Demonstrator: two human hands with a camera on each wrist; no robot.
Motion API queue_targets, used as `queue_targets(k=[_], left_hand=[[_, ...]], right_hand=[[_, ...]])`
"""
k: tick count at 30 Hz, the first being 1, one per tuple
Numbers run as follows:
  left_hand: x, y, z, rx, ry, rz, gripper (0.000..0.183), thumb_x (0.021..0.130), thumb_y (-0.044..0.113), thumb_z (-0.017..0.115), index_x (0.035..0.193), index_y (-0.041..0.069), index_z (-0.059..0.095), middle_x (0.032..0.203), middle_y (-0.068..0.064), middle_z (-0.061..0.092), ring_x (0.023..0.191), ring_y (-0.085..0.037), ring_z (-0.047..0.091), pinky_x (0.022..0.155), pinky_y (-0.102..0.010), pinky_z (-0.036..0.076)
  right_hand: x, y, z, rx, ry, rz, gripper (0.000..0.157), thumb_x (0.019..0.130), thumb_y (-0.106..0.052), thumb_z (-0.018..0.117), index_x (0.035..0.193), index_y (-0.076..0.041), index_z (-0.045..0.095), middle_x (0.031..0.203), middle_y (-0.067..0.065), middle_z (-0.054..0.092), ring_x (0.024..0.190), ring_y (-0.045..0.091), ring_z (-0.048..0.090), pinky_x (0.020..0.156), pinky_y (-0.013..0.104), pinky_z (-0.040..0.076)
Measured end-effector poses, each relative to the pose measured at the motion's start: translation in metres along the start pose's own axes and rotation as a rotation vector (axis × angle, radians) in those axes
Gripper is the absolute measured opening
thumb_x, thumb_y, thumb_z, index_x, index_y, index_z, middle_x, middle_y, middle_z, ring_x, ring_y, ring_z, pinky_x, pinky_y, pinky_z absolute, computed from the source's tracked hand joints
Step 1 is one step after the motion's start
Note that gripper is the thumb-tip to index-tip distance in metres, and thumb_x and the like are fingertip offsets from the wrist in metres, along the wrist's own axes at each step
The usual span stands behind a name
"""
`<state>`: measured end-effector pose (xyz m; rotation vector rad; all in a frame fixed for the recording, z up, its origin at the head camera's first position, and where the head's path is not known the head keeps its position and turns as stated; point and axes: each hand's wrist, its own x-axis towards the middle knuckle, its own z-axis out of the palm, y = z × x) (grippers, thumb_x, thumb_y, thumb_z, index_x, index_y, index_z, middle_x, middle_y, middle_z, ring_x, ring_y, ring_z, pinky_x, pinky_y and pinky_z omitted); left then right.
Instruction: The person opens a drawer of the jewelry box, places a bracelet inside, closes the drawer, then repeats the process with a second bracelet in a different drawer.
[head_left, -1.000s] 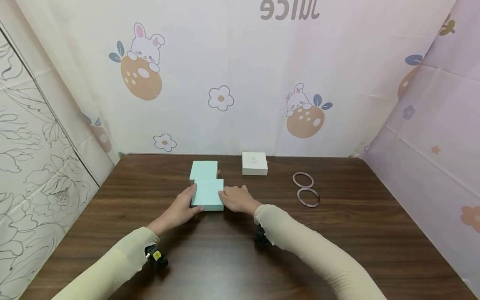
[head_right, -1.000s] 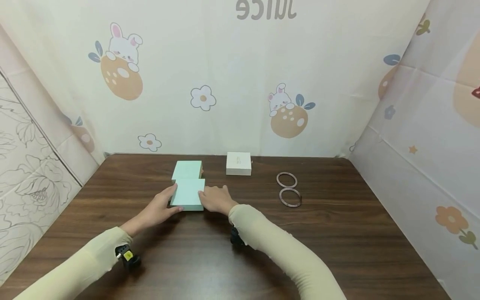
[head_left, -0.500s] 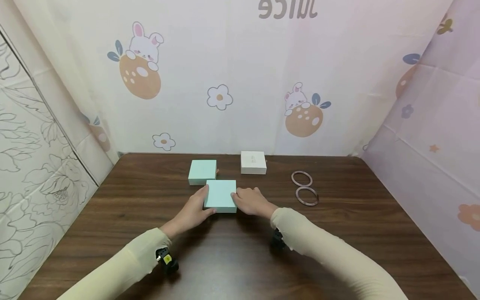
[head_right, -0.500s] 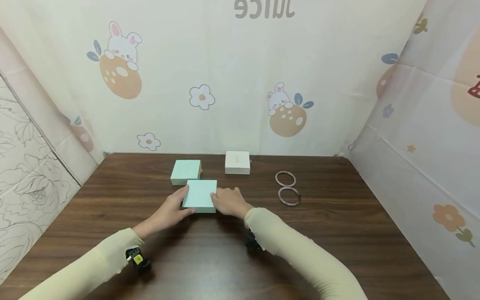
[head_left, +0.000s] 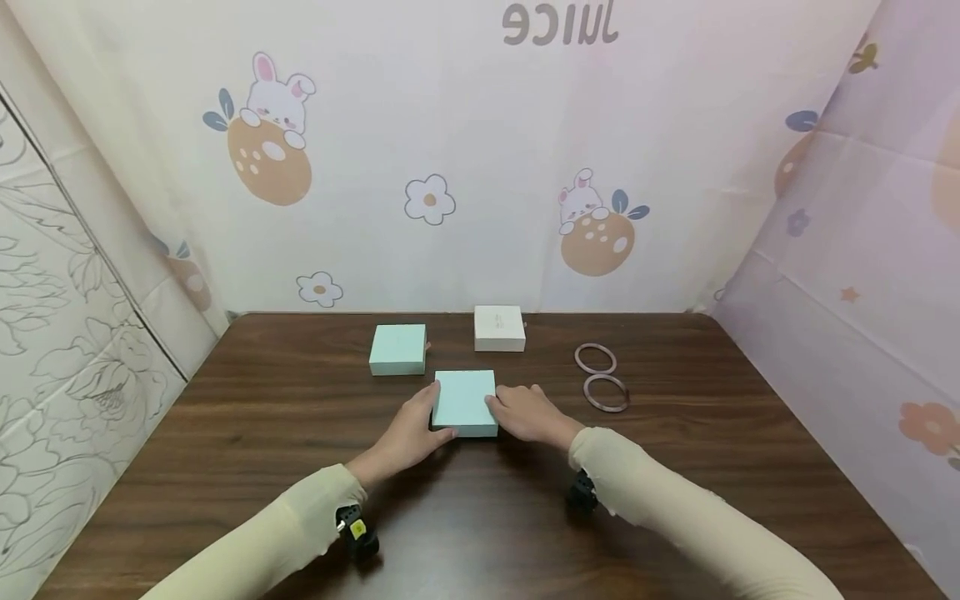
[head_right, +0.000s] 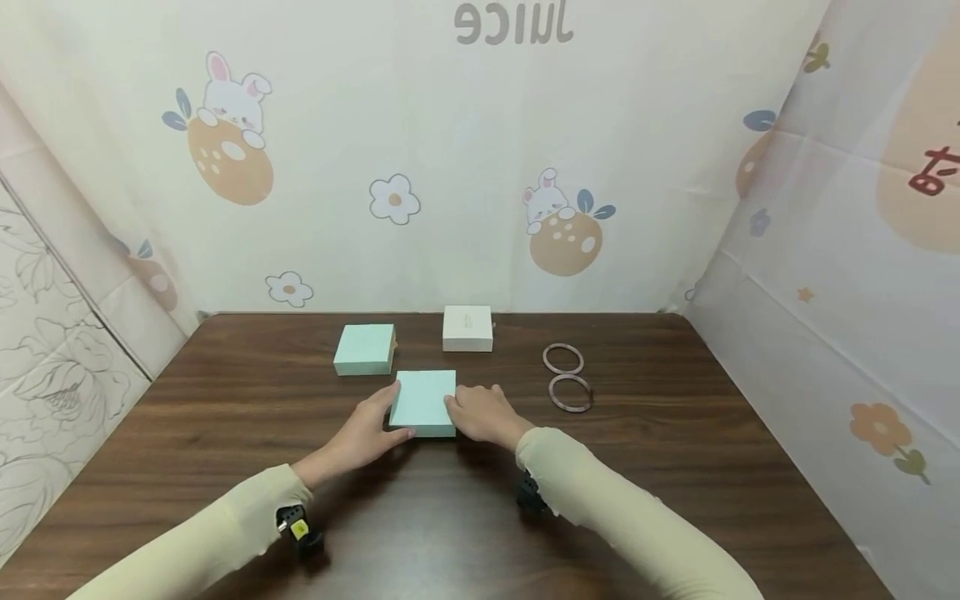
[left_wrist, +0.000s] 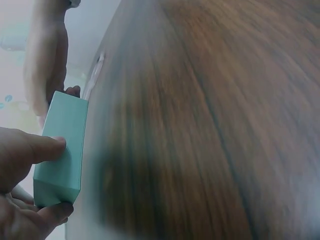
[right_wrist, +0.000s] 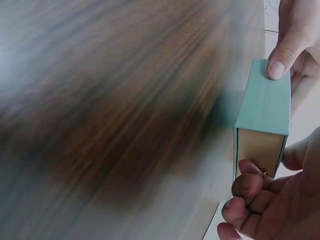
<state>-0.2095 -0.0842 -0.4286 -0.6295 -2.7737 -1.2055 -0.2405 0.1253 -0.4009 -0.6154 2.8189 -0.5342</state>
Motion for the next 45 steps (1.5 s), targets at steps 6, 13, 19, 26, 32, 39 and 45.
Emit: queue_targets(k=[6, 13, 19, 26, 32, 39, 45], left_hand=[[0.002, 0.006, 0.011, -0.009, 0.006, 0.027, 0.076, 0.081, 0.008, 0.076, 0.139, -0.015, 0.032, 0.137, -0.031, 0.042, 0.123, -0.038, 0.045, 0.097, -0.047, 0.04], [0.002, 0.013, 0.02, 0.006, -0.013, 0.004, 0.079, 0.082, 0.011, 0.076, 0.14, -0.017, 0.029, 0.139, -0.034, 0.038, 0.127, -0.041, 0.041, 0.1, -0.049, 0.037], [-0.001, 0.012, 0.027, -0.002, -0.01, 0.011, 0.079, 0.082, 0.01, 0.076, 0.139, -0.018, 0.029, 0.139, -0.034, 0.038, 0.126, -0.041, 0.041, 0.099, -0.048, 0.038], [-0.002, 0.01, 0.031, 0.011, -0.012, 0.005, 0.079, 0.082, 0.01, 0.076, 0.139, -0.018, 0.029, 0.139, -0.032, 0.039, 0.125, -0.039, 0.043, 0.098, -0.047, 0.039], [-0.001, 0.01, 0.03, 0.011, -0.014, 0.004, 0.08, 0.083, 0.011, 0.075, 0.14, -0.018, 0.028, 0.14, -0.033, 0.037, 0.127, -0.04, 0.041, 0.099, -0.048, 0.038], [-0.001, 0.01, 0.028, 0.006, -0.003, 0.016, 0.078, 0.082, 0.012, 0.076, 0.139, -0.016, 0.031, 0.138, -0.032, 0.041, 0.124, -0.04, 0.044, 0.097, -0.047, 0.04], [0.0, 0.009, 0.025, 0.012, -0.032, -0.049, 0.092, 0.078, 0.023, 0.08, 0.145, -0.01, 0.026, 0.147, -0.032, 0.023, 0.132, -0.045, 0.031, 0.101, -0.054, 0.034]], right_hand=[[-0.009, 0.009, 0.0, 0.009, -0.002, 0.006, 0.037, 0.104, -0.029, 0.032, 0.085, -0.011, 0.058, 0.067, 0.0, 0.05, 0.066, 0.018, 0.048, 0.085, 0.046, 0.034], [-0.018, 0.018, 0.001, 0.025, 0.006, -0.005, 0.036, 0.104, -0.027, 0.033, 0.08, -0.012, 0.054, 0.066, 0.0, 0.049, 0.064, 0.016, 0.047, 0.086, 0.048, 0.034], [-0.02, 0.022, 0.003, 0.015, 0.005, -0.002, 0.035, 0.104, -0.027, 0.033, 0.08, -0.013, 0.054, 0.065, 0.0, 0.048, 0.062, 0.017, 0.045, 0.081, 0.046, 0.034], [-0.02, 0.023, 0.007, 0.01, 0.007, 0.016, 0.034, 0.104, -0.028, 0.034, 0.082, -0.013, 0.056, 0.064, -0.001, 0.048, 0.06, 0.017, 0.045, 0.078, 0.043, 0.034], [-0.019, 0.024, 0.008, 0.012, 0.004, 0.012, 0.034, 0.104, -0.027, 0.034, 0.086, -0.011, 0.058, 0.066, 0.0, 0.048, 0.064, 0.017, 0.046, 0.081, 0.046, 0.035], [-0.019, 0.027, 0.006, 0.02, -0.009, 0.021, 0.035, 0.104, -0.029, 0.034, 0.078, -0.014, 0.053, 0.064, 0.0, 0.048, 0.059, 0.017, 0.045, 0.076, 0.041, 0.033], [-0.017, 0.032, 0.004, 0.018, -0.029, 0.04, 0.038, 0.104, -0.032, 0.031, 0.098, -0.008, 0.06, 0.08, 0.006, 0.059, 0.081, 0.024, 0.058, 0.087, 0.047, 0.034]])
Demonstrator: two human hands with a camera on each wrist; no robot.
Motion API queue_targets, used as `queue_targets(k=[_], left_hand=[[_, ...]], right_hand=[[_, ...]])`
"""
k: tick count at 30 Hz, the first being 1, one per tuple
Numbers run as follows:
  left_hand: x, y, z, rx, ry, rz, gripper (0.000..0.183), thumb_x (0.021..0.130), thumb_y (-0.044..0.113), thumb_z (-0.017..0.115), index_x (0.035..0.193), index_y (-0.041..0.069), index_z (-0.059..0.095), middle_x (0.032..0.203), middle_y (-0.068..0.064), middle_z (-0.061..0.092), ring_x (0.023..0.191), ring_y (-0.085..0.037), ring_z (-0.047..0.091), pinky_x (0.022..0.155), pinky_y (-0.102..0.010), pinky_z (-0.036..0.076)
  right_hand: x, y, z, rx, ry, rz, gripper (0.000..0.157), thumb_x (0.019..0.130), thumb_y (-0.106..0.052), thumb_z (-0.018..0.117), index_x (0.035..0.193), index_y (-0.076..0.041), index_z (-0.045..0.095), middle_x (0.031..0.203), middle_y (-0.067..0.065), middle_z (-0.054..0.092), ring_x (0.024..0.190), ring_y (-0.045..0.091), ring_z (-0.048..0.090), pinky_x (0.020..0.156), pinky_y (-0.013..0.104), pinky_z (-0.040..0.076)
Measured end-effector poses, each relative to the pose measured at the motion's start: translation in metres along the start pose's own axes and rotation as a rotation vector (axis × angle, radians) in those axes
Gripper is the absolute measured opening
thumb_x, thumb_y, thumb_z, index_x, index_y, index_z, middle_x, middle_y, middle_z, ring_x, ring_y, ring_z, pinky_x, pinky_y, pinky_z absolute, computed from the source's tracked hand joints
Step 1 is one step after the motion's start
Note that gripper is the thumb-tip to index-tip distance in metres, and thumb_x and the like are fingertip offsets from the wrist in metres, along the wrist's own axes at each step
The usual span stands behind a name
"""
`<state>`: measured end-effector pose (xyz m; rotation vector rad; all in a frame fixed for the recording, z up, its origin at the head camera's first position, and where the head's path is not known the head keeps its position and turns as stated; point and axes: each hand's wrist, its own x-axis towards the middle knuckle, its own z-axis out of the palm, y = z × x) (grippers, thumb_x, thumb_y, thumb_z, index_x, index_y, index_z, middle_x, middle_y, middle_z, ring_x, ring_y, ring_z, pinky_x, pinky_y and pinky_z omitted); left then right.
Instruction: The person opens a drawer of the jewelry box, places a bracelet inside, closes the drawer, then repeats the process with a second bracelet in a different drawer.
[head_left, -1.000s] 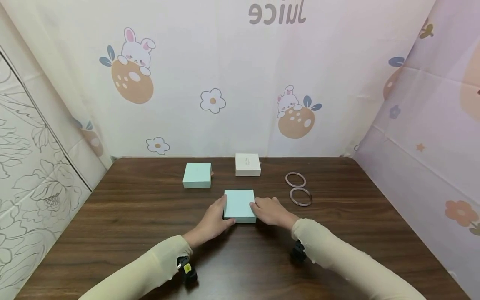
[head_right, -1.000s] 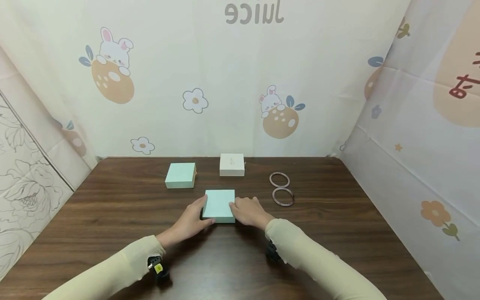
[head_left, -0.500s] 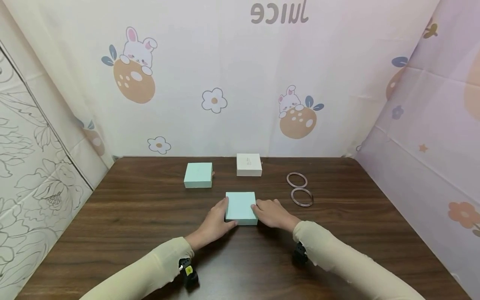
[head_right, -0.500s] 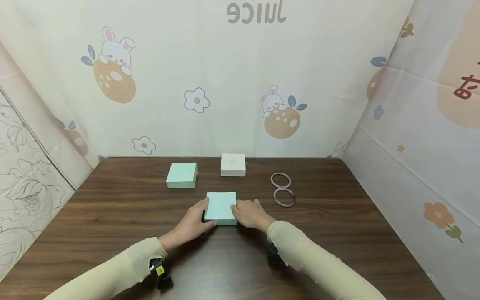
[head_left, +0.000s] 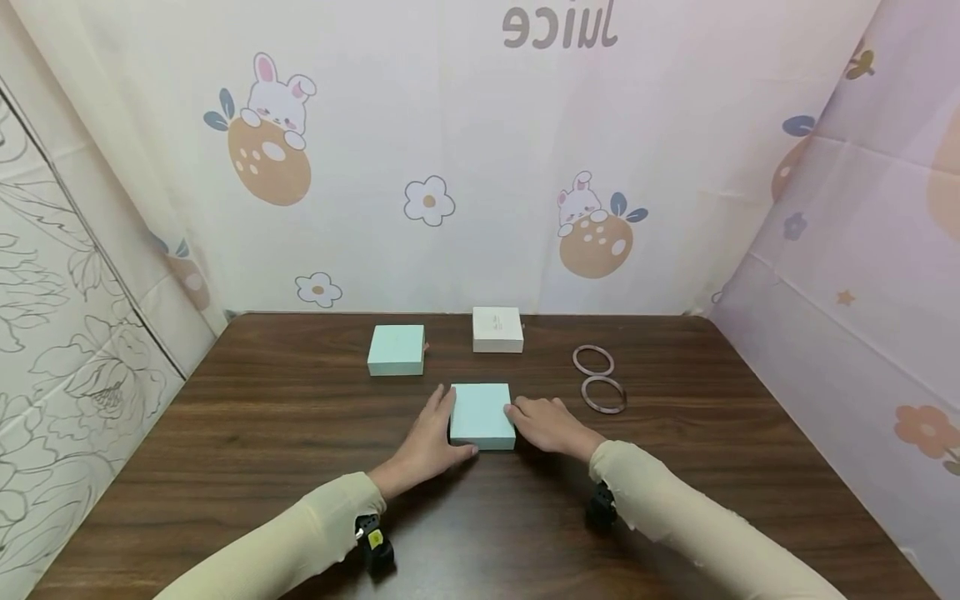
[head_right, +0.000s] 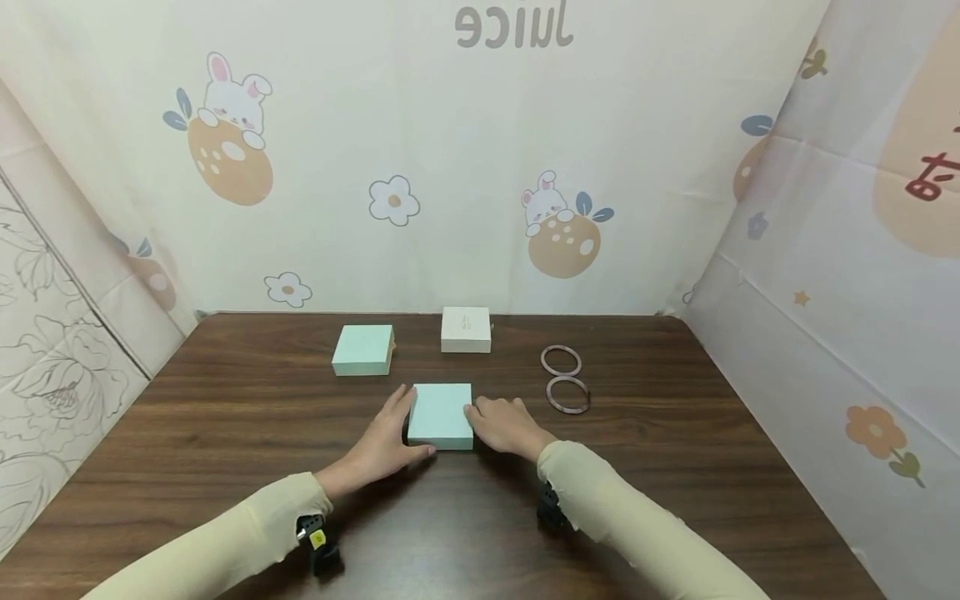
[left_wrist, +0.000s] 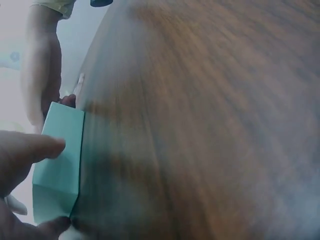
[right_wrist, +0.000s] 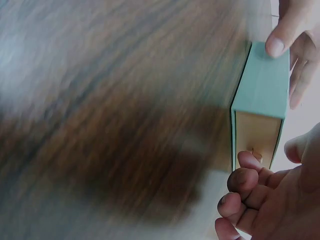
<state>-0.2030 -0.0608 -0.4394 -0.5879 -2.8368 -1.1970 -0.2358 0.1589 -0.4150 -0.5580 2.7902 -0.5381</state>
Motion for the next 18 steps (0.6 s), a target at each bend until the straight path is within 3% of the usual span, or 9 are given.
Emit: queue_targets(k=[5, 10, 13, 15, 18], left_hand=[[0.011, -0.006, -0.009, 0.016, -0.07, 0.018, 0.111, 0.071, 0.032, 0.084, 0.15, -0.005, 0.016, 0.153, -0.029, 0.008, 0.137, -0.046, 0.016, 0.102, -0.057, 0.029], [0.024, -0.015, -0.017, 0.0, -0.21, 0.06, 0.121, 0.069, 0.034, 0.086, 0.152, -0.001, 0.005, 0.155, -0.024, -0.005, 0.14, -0.042, 0.004, 0.105, -0.058, 0.025], [0.03, -0.018, -0.018, 0.001, -0.261, 0.082, 0.123, 0.068, 0.034, 0.086, 0.152, 0.0, 0.003, 0.156, -0.023, -0.005, 0.141, -0.039, 0.003, 0.106, -0.056, 0.024], [0.033, -0.019, -0.017, 0.005, -0.272, 0.108, 0.122, 0.068, 0.034, 0.086, 0.152, -0.002, 0.003, 0.156, -0.024, -0.001, 0.141, -0.037, 0.006, 0.106, -0.053, 0.025], [0.036, -0.017, -0.016, 0.002, -0.268, 0.139, 0.121, 0.069, 0.033, 0.086, 0.151, -0.003, 0.004, 0.155, -0.024, 0.005, 0.14, -0.035, 0.014, 0.107, -0.049, 0.027]], right_hand=[[0.0, 0.007, -0.003, 0.003, 0.004, 0.021, 0.043, 0.104, -0.03, 0.032, 0.121, 0.002, 0.056, 0.111, 0.017, 0.062, 0.11, 0.035, 0.056, 0.094, 0.053, 0.032], [0.0, 0.01, -0.004, 0.022, -0.023, 0.02, 0.036, 0.104, -0.027, 0.035, 0.114, 0.0, 0.057, 0.091, 0.009, 0.061, 0.097, 0.031, 0.059, 0.092, 0.052, 0.033], [0.001, 0.01, -0.004, 0.039, -0.038, 0.01, 0.031, 0.104, -0.025, 0.036, 0.108, -0.003, 0.057, 0.08, 0.005, 0.055, 0.087, 0.027, 0.057, 0.09, 0.051, 0.034], [0.001, 0.01, -0.004, 0.048, -0.043, 0.004, 0.03, 0.104, -0.024, 0.035, 0.107, -0.004, 0.057, 0.079, 0.006, 0.055, 0.086, 0.026, 0.056, 0.09, 0.05, 0.034], [0.0, 0.009, -0.005, 0.057, -0.051, -0.013, 0.035, 0.104, -0.021, 0.035, 0.121, 0.002, 0.055, 0.102, 0.019, 0.062, 0.104, 0.033, 0.057, 0.097, 0.053, 0.031]])
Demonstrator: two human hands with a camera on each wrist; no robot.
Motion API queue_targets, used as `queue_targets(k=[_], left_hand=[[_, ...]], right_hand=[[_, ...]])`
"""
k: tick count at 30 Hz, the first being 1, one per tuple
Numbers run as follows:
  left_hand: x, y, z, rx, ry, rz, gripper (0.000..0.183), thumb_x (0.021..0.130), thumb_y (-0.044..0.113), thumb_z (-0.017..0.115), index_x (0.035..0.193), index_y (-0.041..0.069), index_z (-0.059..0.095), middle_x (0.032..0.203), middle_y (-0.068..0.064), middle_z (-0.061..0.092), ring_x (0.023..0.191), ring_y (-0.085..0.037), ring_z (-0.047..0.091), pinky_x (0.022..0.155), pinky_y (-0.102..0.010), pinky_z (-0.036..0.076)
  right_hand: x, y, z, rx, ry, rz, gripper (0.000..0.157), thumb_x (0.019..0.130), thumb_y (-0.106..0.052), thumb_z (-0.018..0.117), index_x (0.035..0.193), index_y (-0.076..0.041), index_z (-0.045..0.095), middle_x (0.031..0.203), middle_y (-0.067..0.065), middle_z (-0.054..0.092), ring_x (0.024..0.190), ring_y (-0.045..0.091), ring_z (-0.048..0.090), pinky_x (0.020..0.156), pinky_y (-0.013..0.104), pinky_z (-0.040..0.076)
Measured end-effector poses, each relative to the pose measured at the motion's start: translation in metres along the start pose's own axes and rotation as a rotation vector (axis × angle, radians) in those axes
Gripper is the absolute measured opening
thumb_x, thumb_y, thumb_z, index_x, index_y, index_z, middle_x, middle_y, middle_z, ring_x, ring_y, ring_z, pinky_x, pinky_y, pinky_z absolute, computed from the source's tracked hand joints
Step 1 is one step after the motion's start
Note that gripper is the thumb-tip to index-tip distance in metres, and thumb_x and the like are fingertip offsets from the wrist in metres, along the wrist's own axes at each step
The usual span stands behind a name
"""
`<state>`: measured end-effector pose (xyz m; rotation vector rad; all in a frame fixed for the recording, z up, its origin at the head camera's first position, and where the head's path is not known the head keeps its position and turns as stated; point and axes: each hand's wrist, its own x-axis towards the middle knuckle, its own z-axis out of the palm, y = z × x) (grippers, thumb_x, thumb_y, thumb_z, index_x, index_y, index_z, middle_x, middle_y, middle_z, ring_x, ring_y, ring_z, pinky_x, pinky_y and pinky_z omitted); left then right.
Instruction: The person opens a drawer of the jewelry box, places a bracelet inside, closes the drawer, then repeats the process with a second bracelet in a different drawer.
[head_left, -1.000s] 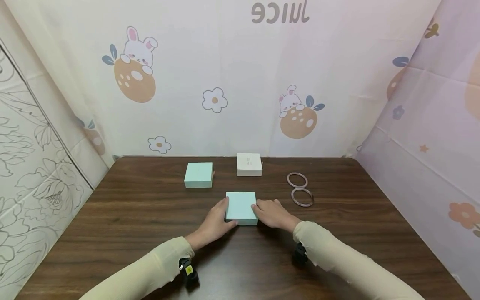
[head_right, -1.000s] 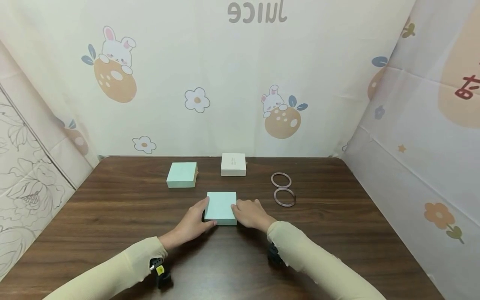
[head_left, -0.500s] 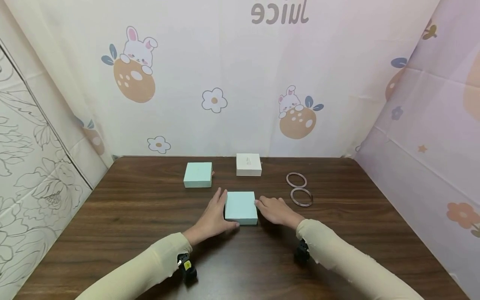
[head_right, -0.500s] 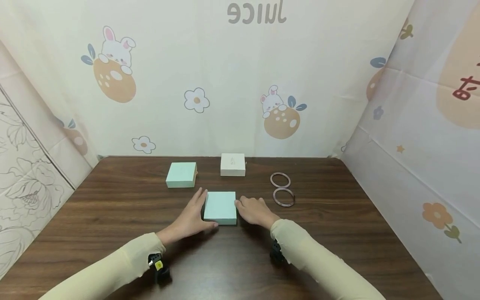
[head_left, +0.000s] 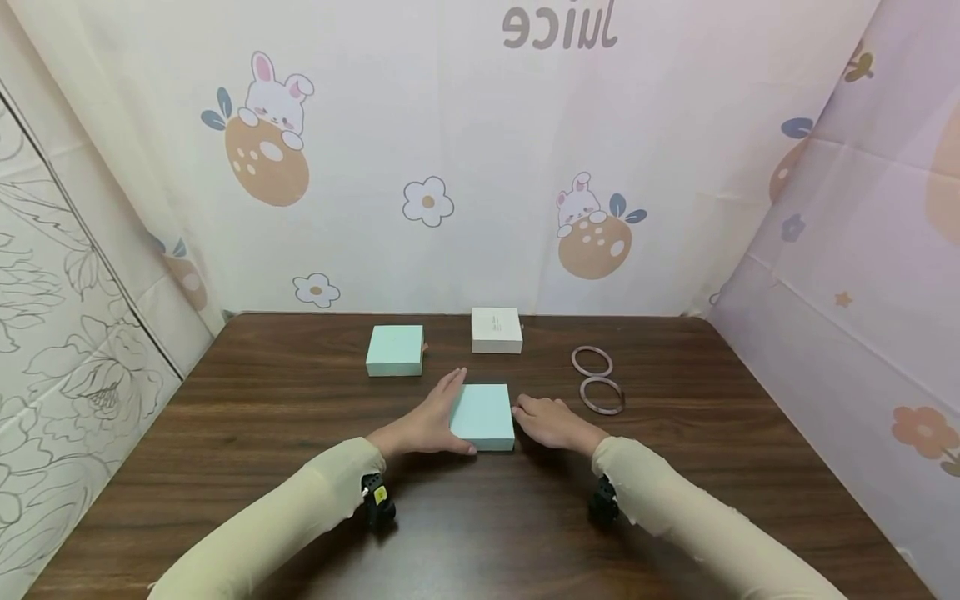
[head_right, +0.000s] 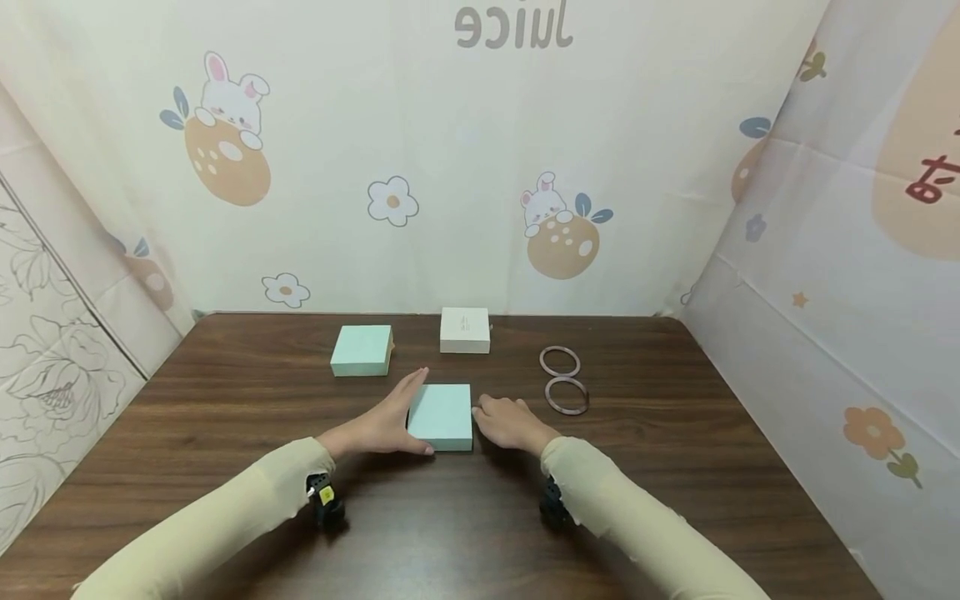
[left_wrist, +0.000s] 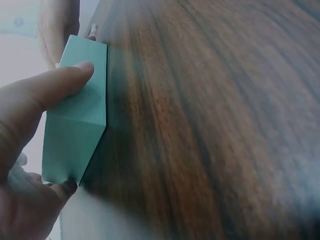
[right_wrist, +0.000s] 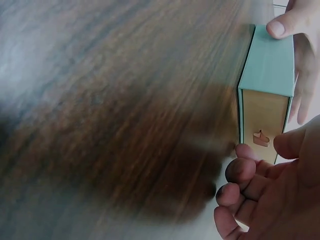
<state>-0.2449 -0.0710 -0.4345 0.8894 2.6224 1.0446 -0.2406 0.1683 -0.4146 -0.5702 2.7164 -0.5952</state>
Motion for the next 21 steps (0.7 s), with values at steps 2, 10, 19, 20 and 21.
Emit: queue_targets(k=[2, 10, 19, 20, 21], left_hand=[[0.001, 0.001, -0.0003, 0.007, 0.0, 0.001, 0.121, 0.069, 0.033, 0.085, 0.151, -0.003, 0.004, 0.154, -0.023, 0.009, 0.139, -0.034, 0.018, 0.106, -0.047, 0.028], [0.0022, -0.0003, -0.0004, 0.019, -0.007, -0.044, 0.119, 0.07, 0.037, 0.085, 0.151, -0.002, 0.008, 0.15, -0.022, 0.022, 0.134, -0.034, 0.028, 0.104, -0.045, 0.033], [0.0032, -0.0045, 0.0015, 0.037, -0.002, -0.038, 0.114, 0.07, 0.036, 0.085, 0.15, -0.005, 0.015, 0.145, -0.02, 0.027, 0.128, -0.031, 0.034, 0.101, -0.043, 0.036], [0.0034, -0.0046, 0.0014, 0.04, -0.006, -0.035, 0.113, 0.07, 0.036, 0.085, 0.15, -0.005, 0.016, 0.144, -0.02, 0.027, 0.126, -0.031, 0.035, 0.1, -0.043, 0.036], [0.0037, -0.0045, 0.0012, 0.043, -0.009, -0.035, 0.112, 0.07, 0.035, 0.085, 0.149, -0.005, 0.018, 0.144, -0.02, 0.028, 0.124, -0.03, 0.037, 0.099, -0.042, 0.037]], right_hand=[[0.0005, -0.001, 0.0, -0.005, -0.005, -0.016, 0.037, 0.104, -0.02, 0.034, 0.125, 0.004, 0.053, 0.113, 0.024, 0.06, 0.11, 0.036, 0.055, 0.099, 0.054, 0.03], [0.0072, -0.0014, 0.0019, -0.026, 0.003, -0.08, 0.024, 0.102, -0.016, 0.037, 0.081, -0.011, 0.047, 0.067, 0.004, 0.044, 0.059, 0.018, 0.041, 0.069, 0.038, 0.031], [0.0092, 0.0, 0.005, -0.017, 0.078, -0.065, 0.024, 0.1, -0.014, 0.042, 0.078, -0.012, 0.05, 0.062, 0.001, 0.046, 0.054, 0.016, 0.042, 0.06, 0.032, 0.033], [0.0091, -0.0002, 0.0047, -0.02, 0.08, -0.067, 0.024, 0.1, -0.014, 0.043, 0.078, -0.012, 0.05, 0.062, 0.001, 0.046, 0.054, 0.015, 0.042, 0.061, 0.033, 0.033], [0.0087, -0.0005, 0.0043, -0.023, 0.08, -0.072, 0.024, 0.1, -0.014, 0.043, 0.077, -0.012, 0.05, 0.062, 0.001, 0.046, 0.054, 0.015, 0.041, 0.062, 0.033, 0.033]])
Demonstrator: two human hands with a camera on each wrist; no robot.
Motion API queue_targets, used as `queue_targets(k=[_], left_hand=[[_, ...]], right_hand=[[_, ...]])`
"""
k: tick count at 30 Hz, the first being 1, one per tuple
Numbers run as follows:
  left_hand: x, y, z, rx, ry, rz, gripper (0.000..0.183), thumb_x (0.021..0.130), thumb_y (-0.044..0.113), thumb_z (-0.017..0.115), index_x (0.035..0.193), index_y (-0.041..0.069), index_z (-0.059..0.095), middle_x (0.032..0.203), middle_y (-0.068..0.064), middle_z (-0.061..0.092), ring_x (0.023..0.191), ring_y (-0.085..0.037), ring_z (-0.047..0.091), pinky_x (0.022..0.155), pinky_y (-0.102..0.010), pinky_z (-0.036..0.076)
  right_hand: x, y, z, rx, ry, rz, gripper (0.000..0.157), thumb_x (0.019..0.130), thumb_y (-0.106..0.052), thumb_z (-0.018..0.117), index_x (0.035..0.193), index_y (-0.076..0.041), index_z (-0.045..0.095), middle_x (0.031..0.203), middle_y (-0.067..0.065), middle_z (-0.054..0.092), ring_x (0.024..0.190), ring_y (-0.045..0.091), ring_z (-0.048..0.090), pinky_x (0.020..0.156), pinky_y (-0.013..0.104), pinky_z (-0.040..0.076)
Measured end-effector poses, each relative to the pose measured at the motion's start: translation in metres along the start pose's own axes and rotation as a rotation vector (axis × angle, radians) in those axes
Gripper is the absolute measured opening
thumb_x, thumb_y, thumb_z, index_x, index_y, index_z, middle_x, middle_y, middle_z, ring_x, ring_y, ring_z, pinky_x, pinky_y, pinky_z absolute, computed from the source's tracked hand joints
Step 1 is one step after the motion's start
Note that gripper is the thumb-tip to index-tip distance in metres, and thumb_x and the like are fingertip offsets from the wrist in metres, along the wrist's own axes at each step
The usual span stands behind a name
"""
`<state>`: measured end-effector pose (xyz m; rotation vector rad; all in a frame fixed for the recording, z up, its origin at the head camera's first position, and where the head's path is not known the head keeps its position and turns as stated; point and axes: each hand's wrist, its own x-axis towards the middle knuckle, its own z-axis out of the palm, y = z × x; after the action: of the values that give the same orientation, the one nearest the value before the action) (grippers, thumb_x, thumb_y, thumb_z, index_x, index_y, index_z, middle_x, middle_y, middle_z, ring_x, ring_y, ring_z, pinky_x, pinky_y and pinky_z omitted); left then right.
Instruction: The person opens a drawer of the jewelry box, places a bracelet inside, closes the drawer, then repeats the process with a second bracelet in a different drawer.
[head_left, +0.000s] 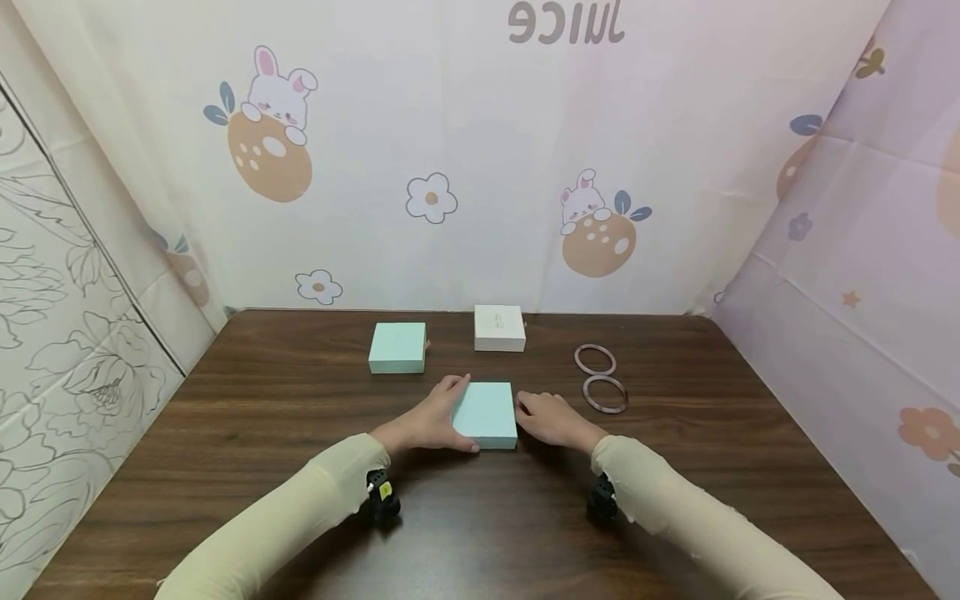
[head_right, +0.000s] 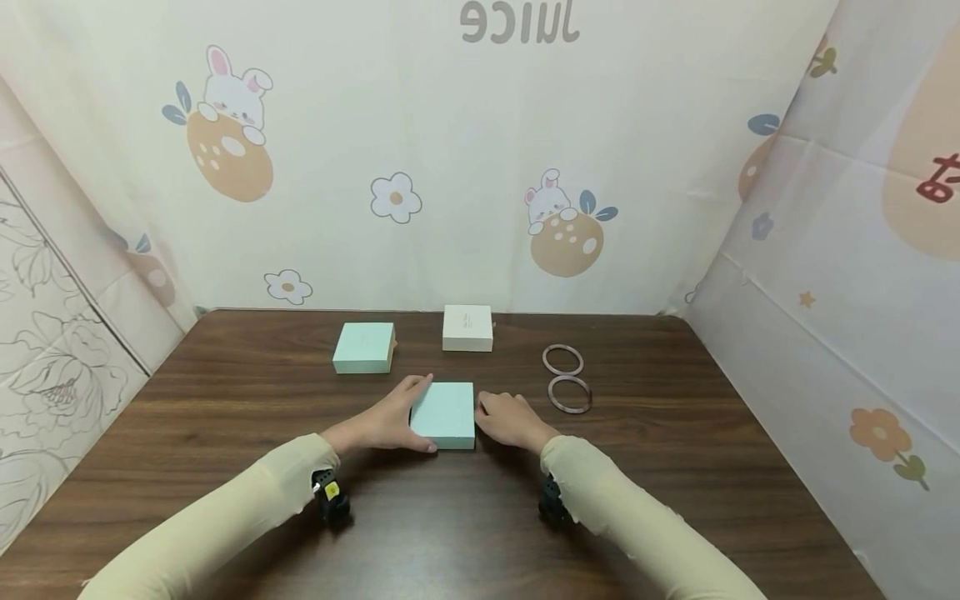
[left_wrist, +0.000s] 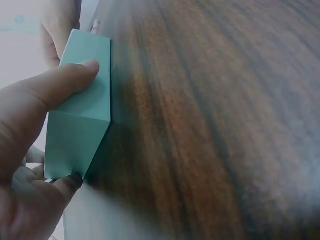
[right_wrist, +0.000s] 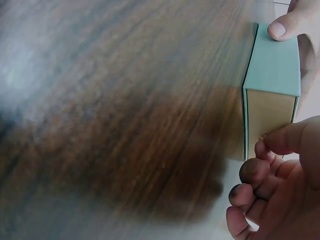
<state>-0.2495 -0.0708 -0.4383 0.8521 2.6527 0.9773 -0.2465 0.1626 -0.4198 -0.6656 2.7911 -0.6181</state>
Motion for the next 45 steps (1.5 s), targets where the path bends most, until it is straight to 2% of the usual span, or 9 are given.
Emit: queue_targets(k=[7, 25, 34, 45], left_hand=[[0.002, 0.002, -0.001, 0.011, -0.016, -0.015, 0.11, 0.069, 0.034, 0.085, 0.149, -0.004, 0.02, 0.143, -0.02, 0.029, 0.12, -0.027, 0.04, 0.097, -0.04, 0.038], [-0.001, 0.002, -0.002, 0.013, -0.022, -0.017, 0.11, 0.069, 0.034, 0.085, 0.149, -0.005, 0.02, 0.142, -0.02, 0.029, 0.121, -0.028, 0.039, 0.098, -0.041, 0.038], [-0.003, 0.005, -0.005, -0.015, -0.029, -0.002, 0.11, 0.069, 0.031, 0.085, 0.149, -0.005, 0.018, 0.14, -0.019, 0.03, 0.118, -0.027, 0.04, 0.096, -0.041, 0.039], [-0.006, 0.008, -0.01, -0.017, -0.038, -0.005, 0.109, 0.07, 0.03, 0.085, 0.149, -0.005, 0.018, 0.14, -0.02, 0.029, 0.119, -0.029, 0.04, 0.096, -0.042, 0.038]], right_hand=[[-0.002, 0.0, -0.003, -0.052, 0.012, -0.014, 0.026, 0.099, -0.015, 0.044, 0.074, -0.014, 0.048, 0.06, -0.001, 0.044, 0.054, 0.014, 0.04, 0.068, 0.035, 0.031], [-0.005, 0.005, -0.004, -0.076, 0.024, -0.006, 0.026, 0.099, -0.014, 0.044, 0.073, -0.014, 0.047, 0.06, -0.003, 0.044, 0.054, 0.013, 0.04, 0.068, 0.035, 0.03], [-0.006, 0.005, -0.006, -0.073, 0.019, -0.013, 0.027, 0.099, -0.015, 0.046, 0.072, -0.014, 0.047, 0.059, -0.003, 0.044, 0.052, 0.012, 0.038, 0.064, 0.032, 0.027], [-0.006, 0.01, -0.006, -0.097, 0.021, -0.012, 0.025, 0.098, -0.015, 0.047, 0.073, -0.015, 0.049, 0.059, -0.004, 0.044, 0.053, 0.011, 0.041, 0.061, 0.031, 0.029]])
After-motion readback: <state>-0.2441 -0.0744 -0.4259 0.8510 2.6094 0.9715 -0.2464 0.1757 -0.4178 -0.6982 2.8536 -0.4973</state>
